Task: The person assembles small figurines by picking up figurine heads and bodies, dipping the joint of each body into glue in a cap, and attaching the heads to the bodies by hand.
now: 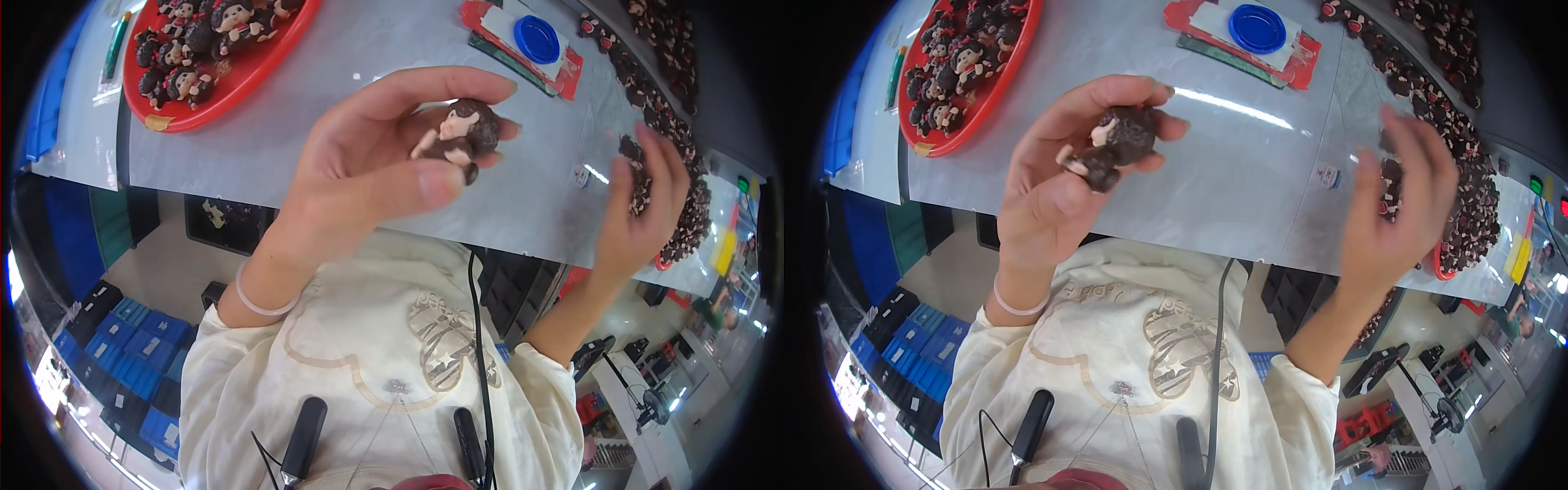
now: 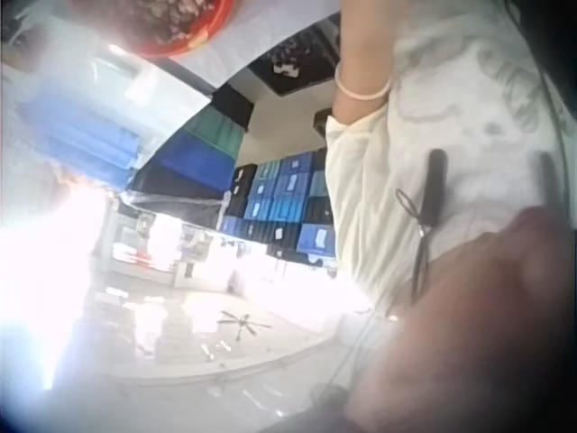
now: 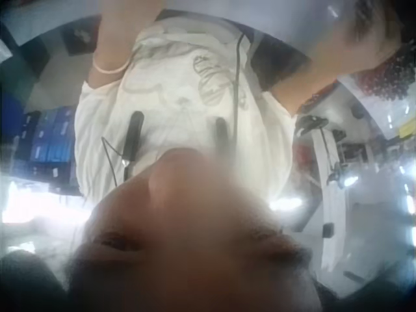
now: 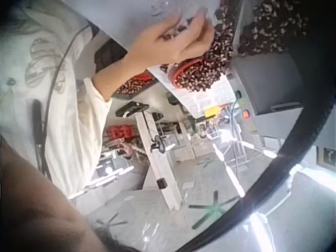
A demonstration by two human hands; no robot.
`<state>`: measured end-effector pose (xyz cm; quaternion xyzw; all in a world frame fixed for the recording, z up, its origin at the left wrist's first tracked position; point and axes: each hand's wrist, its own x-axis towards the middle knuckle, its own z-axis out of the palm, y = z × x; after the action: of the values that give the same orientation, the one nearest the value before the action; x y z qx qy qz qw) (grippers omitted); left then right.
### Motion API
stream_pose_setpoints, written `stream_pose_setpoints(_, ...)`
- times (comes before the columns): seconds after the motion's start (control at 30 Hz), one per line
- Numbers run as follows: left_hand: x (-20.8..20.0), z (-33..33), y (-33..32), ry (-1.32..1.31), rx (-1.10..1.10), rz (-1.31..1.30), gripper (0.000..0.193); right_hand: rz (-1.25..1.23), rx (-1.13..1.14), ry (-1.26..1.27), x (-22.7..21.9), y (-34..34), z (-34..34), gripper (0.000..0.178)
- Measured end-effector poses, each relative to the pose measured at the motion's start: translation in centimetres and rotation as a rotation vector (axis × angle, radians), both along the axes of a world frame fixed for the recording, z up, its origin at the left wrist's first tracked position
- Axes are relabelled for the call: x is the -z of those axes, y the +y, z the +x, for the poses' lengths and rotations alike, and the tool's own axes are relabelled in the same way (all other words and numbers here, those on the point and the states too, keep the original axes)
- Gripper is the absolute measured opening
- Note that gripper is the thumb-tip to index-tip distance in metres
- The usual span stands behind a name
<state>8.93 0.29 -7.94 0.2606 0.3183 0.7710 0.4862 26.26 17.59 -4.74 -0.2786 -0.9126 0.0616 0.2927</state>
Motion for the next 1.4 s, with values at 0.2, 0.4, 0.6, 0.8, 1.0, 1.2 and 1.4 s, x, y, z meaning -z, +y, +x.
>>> stream_pose_setpoints(0.2, 0.0, -0.9, -0.4, -0.295, 0.156, 0.075, 0.074, 0.090, 0.083, -0.421, 0.9, 3.6, 3.5, 0.035)
stream_pose_setpoints(0.4, 0.5, -1.2, -0.4, -0.466, 0.169, 0.088, 0.076, 0.110, 0.095, -0.319, 1.0, 4.0, 2.9, 0.026)
stream_pose_setpoints(0.6, 0.1, -1.1, -0.6, -0.387, 0.120, 0.007, 0.076, 0.115, 0.083, -0.227, 0.9, 4.0, 2.4, 0.020)
stream_pose_setpoints(0.8, -0.6, -0.2, -1.1, 0.397, -0.249, -0.108, 0.064, 0.059, 0.062, -0.147, 1.0, 3.8, 2.3, 0.017)
stream_pose_setpoints(1.0, -1.1, -0.2, -0.8, 0.881, -0.344, -0.061, 0.058, -0.036, 0.110, 0.008, 1.1, 4.1, 3.0, 0.013)
stream_pose_setpoints(1.2, -1.5, -1.4, -0.6, 1.155, -0.420, 0.000, 0.045, -0.287, 0.040, 0.260, 1.5, 4.2, 3.0, 0.011)
stream_pose_setpoints(1.4, -3.6, -5.7, -2.3, 1.659, -0.749, -0.280, 0.036, -0.528, -0.008, 0.440, 1.0, 3.7, 3.5, 0.010)
